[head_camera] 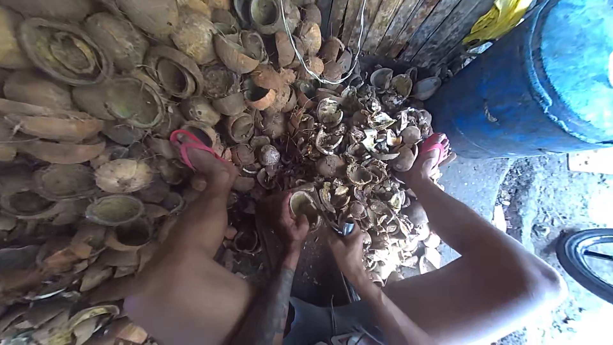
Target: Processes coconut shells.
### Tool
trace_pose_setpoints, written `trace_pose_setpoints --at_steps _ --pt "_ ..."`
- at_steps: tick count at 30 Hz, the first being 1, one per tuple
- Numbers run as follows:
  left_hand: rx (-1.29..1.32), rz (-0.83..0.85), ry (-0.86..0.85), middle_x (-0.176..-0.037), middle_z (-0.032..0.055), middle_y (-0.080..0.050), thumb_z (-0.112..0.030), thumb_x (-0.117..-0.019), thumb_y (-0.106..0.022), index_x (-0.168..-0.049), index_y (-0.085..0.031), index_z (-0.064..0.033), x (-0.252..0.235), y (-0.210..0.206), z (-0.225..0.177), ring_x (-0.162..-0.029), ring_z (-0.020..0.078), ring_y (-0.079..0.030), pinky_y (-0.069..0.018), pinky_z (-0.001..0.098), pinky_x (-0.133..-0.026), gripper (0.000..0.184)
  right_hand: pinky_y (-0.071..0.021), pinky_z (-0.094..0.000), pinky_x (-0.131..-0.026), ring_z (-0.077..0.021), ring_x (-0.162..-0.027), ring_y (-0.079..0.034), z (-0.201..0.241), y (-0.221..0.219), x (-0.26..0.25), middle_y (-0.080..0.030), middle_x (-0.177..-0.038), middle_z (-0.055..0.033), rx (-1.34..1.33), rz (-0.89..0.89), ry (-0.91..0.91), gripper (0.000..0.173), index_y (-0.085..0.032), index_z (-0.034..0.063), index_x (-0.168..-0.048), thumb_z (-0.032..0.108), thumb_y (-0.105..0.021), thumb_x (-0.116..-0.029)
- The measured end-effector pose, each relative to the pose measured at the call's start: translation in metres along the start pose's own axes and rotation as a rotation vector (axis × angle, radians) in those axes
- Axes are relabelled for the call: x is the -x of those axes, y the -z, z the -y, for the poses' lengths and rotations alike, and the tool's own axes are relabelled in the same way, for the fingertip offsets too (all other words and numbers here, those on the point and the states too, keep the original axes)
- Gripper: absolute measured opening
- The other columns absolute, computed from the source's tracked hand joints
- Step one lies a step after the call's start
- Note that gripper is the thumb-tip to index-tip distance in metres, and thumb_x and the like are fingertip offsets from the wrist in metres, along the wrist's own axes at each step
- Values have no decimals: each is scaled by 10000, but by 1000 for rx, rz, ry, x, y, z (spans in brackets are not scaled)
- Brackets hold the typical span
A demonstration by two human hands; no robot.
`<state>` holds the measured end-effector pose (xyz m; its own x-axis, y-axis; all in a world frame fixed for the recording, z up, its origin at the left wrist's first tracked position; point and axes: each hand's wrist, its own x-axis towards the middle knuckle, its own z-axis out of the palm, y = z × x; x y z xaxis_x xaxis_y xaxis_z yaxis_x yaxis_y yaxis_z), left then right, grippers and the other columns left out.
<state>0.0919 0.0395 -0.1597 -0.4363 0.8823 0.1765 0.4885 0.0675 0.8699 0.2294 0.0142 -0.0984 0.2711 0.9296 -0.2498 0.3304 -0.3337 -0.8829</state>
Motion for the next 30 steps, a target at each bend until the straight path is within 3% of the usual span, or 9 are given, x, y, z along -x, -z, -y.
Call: trace_pose_setpoints --at_steps 4,9,14,17,20,23,25,27,30 --pt "104 63 -14 -1296 209 -645 -86 -738 -570 -1276 -631 73 -10 1 13 -1261 255 -588 -465 399 -1101 565 -589 -311 -693 -83 -697 -658 -43 -15 -60 -680 -777 -29 -24 -40 97 417 -659 4 -959 194 -902 -678" --pt "163 45 -15 -1289 233 -646 -83 -737 -586 -1276 -624 94 -7 0 21 -1235 262 -611 -494 395 -1066 568 -589 -224 -774 -20 -776 -677 -83 -27 -112 -707 -841 -14 -87 57 276 511 -653 2 -968 269 -934 -635" --pt "108 117 129 -1320 183 -632 -89 -750 -657 -1346 -621 -7 -15 19 8 -1254 272 -578 -468 442 -1073 603 -573 -317 -674 -113 -683 -643 -49 -11 -42 -679 -806 -69 -187 47 -200 413 -650 -27 -1030 166 -901 -764" --pt "180 161 100 -1295 173 -661 -87 -704 -648 -1283 -658 15 -16 14 19 -1237 244 -612 -498 412 -1069 588 -452 -304 -460 -104 -466 -483 -32 -18 -9 -565 -607 -22 -240 -67 -387 281 -623 31 -826 135 -882 -792" --pt "254 157 103 -1269 200 -653 -55 -692 -607 -1242 -659 59 -28 10 21 -1217 246 -606 -490 382 -1063 565 -540 -333 -576 -104 -574 -590 -32 -15 -44 -626 -684 -26 -91 -33 -196 337 -647 22 -880 116 -916 -700" --pt "270 152 141 -1244 203 -664 -14 -695 -594 -1235 -655 70 -28 9 19 -1181 241 -628 -515 373 -1035 550 -581 -327 -758 -115 -769 -654 -32 -1 -123 -673 -864 -65 117 347 10 479 -645 -23 -1053 210 -898 -721" --pt "176 140 110 -1198 191 -693 -24 -717 -601 -1229 -676 45 -29 7 16 -1142 245 -649 -521 406 -1013 522 -562 -472 -896 -260 -933 -673 -5 -8 -174 -688 -1017 -179 323 606 80 633 -640 -51 -1177 277 -937 -724" --pt "97 122 99 -1195 167 -698 -34 -724 -592 -1237 -687 11 -26 10 11 -1152 243 -634 -490 419 -1033 523 -557 -590 -878 -341 -948 -691 17 -21 -192 -709 -1019 -193 515 707 225 663 -684 27 -1150 376 -965 -662" --pt "40 89 92 -1200 171 -693 -36 -719 -600 -1232 -698 1 -22 16 9 -1171 250 -618 -454 417 -1063 523 -566 -590 -843 -328 -927 -699 18 -10 -162 -712 -1002 -161 530 705 287 608 -670 79 -1177 388 -912 -713"
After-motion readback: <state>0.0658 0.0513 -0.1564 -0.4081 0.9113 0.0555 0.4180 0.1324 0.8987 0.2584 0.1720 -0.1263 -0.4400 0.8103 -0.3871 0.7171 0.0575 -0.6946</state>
